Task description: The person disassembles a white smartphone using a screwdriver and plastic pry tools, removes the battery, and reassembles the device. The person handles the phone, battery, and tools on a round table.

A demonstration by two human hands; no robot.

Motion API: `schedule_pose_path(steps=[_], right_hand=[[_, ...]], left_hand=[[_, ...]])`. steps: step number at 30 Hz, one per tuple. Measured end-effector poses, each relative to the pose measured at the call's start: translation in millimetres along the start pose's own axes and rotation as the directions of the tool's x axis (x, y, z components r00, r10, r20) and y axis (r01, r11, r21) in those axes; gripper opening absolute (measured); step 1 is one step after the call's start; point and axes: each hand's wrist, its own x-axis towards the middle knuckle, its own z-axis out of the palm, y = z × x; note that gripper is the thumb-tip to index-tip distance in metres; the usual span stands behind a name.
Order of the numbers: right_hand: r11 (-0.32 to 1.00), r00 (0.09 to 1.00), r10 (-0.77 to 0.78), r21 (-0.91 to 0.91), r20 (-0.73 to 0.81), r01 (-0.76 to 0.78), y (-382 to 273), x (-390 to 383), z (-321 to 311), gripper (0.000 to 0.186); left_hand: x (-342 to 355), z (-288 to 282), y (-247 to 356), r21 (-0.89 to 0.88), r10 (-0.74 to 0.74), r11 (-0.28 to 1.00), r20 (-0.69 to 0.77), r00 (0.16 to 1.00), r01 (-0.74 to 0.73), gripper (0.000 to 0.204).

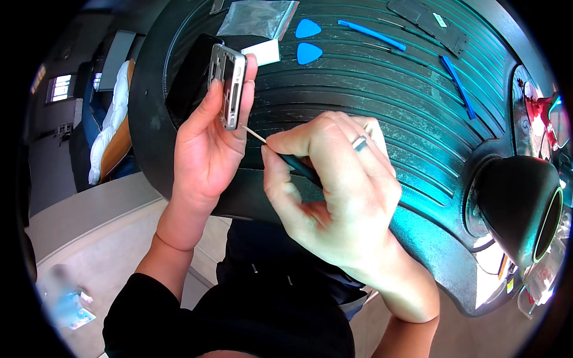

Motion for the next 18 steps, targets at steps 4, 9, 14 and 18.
schedule_pose_path(steps=[4,9,14,18], right_hand=[[1.0,1.0,0.028,-0.009,0.009,-0.028,0.0,0.7,1.8,0.017],[0.999,0.999,-0.042,0.008,-0.002,0.042,3.9,1.3,1.4,0.017],[1.0,1.0,0.003,-0.018,0.014,-0.003,1.5,0.2,-0.1,0.017],[1.0,1.0,-0.008,-0.021,0.009,0.008,2.7,0.2,0.2,0.017]], left_hand=[[-1.6,7.0,-4.4,0.174,0.047,0.984,-0.096,0.994,-0.029,0.031],[-1.7,1.9,-2.5,0.182,0.042,0.983,-0.042,0.998,-0.034,0.043],[-2.7,4.8,-4.4,0.255,0.079,0.965,-0.058,0.995,-0.062,0.043],[-3.2,5.5,-5.5,0.274,0.09,0.959,-0.058,0.994,-0.071,0.043]])
